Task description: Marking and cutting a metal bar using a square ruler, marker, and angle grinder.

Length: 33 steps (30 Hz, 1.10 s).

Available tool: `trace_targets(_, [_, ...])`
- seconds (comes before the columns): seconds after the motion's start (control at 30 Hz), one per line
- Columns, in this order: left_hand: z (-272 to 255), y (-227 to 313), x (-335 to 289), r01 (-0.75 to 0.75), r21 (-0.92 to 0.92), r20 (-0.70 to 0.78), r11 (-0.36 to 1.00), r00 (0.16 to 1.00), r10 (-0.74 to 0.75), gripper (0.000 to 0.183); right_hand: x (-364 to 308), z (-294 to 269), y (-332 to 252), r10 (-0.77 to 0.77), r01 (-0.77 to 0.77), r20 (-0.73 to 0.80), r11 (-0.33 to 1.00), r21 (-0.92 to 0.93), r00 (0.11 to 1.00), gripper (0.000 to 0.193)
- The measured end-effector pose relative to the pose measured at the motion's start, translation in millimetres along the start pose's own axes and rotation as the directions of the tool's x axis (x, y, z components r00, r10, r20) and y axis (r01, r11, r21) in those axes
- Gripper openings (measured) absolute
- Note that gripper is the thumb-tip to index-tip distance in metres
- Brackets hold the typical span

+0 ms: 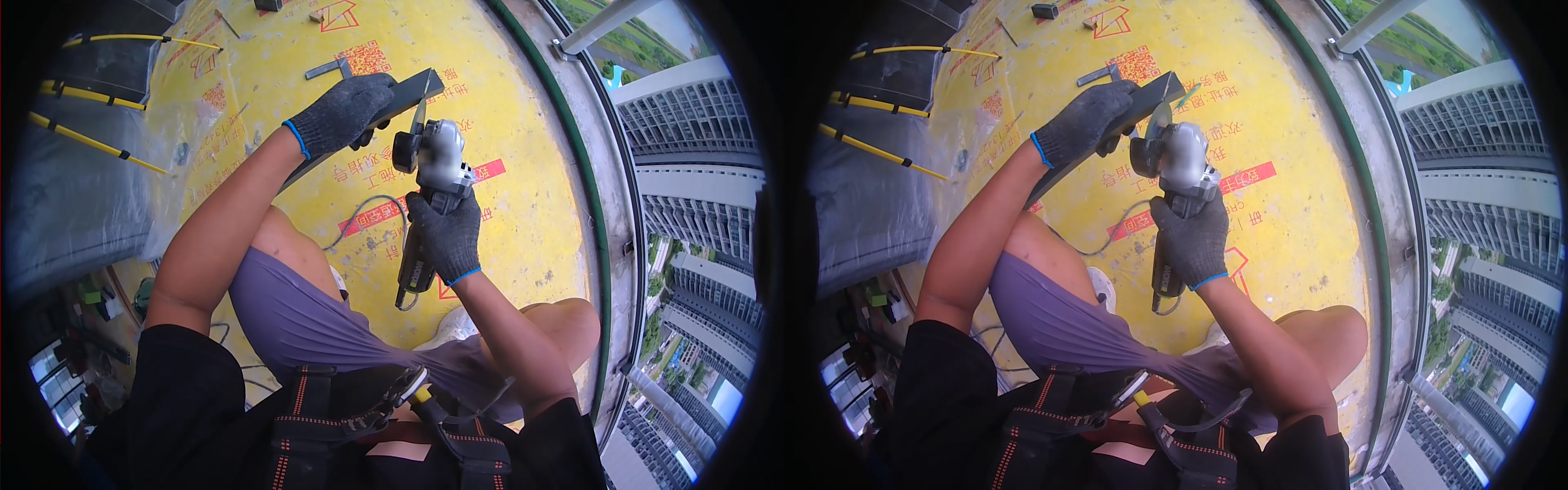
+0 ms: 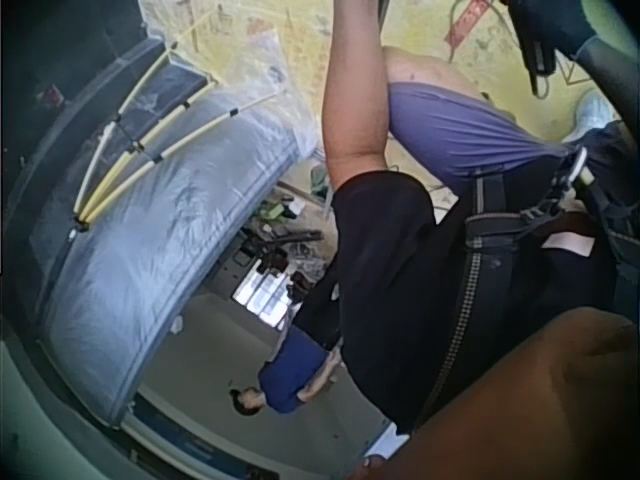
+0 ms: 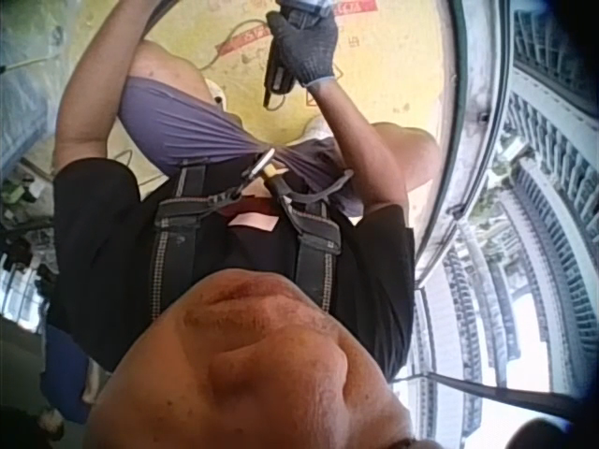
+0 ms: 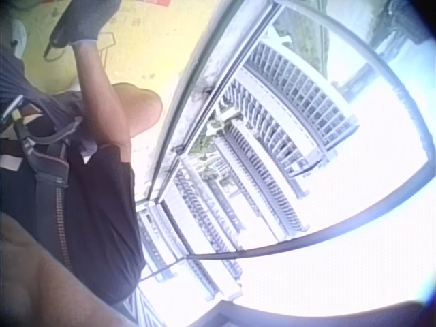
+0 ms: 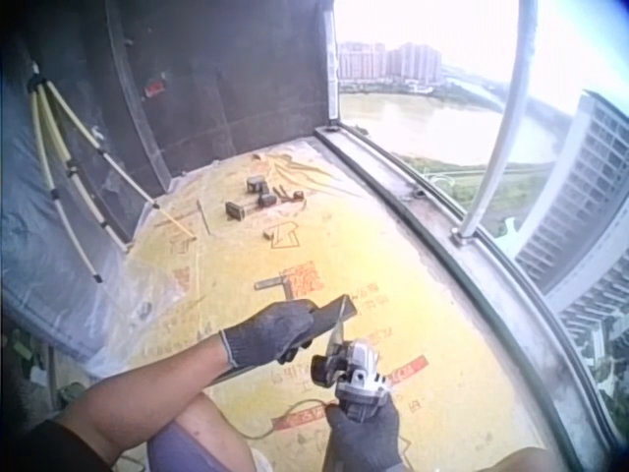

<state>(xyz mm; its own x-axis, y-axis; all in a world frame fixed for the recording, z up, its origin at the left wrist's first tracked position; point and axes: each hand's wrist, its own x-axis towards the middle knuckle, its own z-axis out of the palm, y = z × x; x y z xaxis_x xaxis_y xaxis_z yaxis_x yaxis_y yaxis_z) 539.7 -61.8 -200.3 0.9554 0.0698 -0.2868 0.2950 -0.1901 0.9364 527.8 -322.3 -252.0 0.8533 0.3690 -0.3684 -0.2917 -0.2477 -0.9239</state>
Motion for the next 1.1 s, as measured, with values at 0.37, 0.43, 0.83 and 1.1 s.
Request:
trace_targets(0.37, [-2.3, -3.9, 1.5, -0.117, 0.118, 0.029, 0.986, 0.993, 0.115, 0.043, -1.7, -4.0, -5.3, 0.142, -0.143, 0.013, 0.985, 0.094, 0.99, 0.04])
trace_targets(0.43, [-1.5, -4.3, 1.3, -0.081, 0.073, 0.012, 0.994, 0.997, 0.081, 0.043, -2.3, -3.9, -4.4, 0.092, -0.095, 0.035, 0.989, 0.11, 0.995, 0.04])
trace_targets(0.83, [-5.4, -13.7, 5.9, -0.182, 0.163, 0.055, 0.97, 0.983, 0.175, 0.043, 0.7, -10.0, -9.7, 0.034, -0.037, 0.072, 0.999, 0.039, 0.997, 0.037])
trace_targets(1.1, [-2.7, -4.3, 3.1, -0.111, 0.112, 0.034, 0.988, 0.994, 0.107, 0.04, 2.9, -29.8, -31.5, 0.112, -0.115, 0.157, 0.993, 0.01, 0.981, 0.032])
